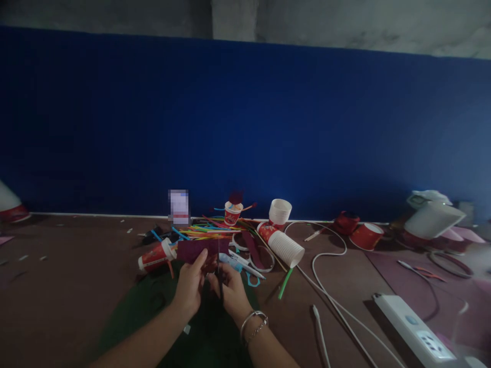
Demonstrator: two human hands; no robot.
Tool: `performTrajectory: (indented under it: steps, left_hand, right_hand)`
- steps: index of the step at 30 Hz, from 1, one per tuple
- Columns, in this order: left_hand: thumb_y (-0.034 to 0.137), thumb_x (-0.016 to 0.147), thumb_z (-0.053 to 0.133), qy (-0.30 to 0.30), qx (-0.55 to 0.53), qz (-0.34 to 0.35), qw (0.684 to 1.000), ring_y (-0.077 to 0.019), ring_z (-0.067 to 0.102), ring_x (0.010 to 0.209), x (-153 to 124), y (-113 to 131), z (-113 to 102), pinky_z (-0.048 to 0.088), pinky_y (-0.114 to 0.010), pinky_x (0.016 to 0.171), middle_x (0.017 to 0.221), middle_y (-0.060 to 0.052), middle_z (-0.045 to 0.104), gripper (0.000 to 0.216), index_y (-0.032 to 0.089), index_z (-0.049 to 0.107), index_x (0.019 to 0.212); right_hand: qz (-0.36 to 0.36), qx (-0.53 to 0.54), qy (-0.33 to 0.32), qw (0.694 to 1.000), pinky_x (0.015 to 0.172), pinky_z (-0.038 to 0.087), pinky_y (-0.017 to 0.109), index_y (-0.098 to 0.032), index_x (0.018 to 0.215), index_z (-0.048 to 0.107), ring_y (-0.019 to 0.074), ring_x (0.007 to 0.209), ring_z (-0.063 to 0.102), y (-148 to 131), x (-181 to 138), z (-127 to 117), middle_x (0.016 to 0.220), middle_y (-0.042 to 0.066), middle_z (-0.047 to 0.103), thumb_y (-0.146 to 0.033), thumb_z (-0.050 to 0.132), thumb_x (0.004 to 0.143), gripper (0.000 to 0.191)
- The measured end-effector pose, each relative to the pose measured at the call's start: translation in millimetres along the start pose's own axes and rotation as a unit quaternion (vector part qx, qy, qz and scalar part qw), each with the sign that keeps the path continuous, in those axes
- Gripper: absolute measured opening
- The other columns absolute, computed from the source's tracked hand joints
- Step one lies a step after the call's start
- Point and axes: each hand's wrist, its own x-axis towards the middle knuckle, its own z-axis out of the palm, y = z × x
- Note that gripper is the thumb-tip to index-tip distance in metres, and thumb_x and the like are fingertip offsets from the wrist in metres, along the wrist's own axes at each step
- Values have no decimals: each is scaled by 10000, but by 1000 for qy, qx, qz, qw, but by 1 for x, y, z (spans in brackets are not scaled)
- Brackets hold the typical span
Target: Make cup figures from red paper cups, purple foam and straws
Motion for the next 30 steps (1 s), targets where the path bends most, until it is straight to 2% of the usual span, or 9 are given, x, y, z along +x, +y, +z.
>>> performTrajectory:
  steps: [17, 24, 30]
  left_hand:
    - [402, 566, 777, -9, -23, 15, 1000, -202, 662, 602, 3, -2, -1, 501, -287, 615, 602, -78, 700, 342, 86, 710, 679]
    - [376, 591, 770, -19, -37, 9, 999, -206, 674, 626, 5, -4, -2, 511, -288, 630, 611, -79, 705, 309, 85, 711, 679]
    - [353, 601, 770, -28, -54, 10, 998, -208, 674, 615, 6, -4, -2, 514, -296, 625, 609, -75, 705, 284, 87, 704, 679]
  right_hand:
    - [4, -5, 13, 1000, 350, 313, 173, -175, 676, 564, 65, 381, 391, 1, 2, 0, 482, -70, 453, -433, 719, 675, 301]
    - [40, -26, 25, 999, 298, 295, 157, -177, 711, 573, 63, 328, 406, 4, 2, 0, 457, -76, 467, -413, 687, 699, 263]
    - [45, -22, 39, 998, 293, 306, 150, -175, 663, 534, 51, 308, 390, 3, 3, 3, 435, -86, 447, -380, 675, 692, 251]
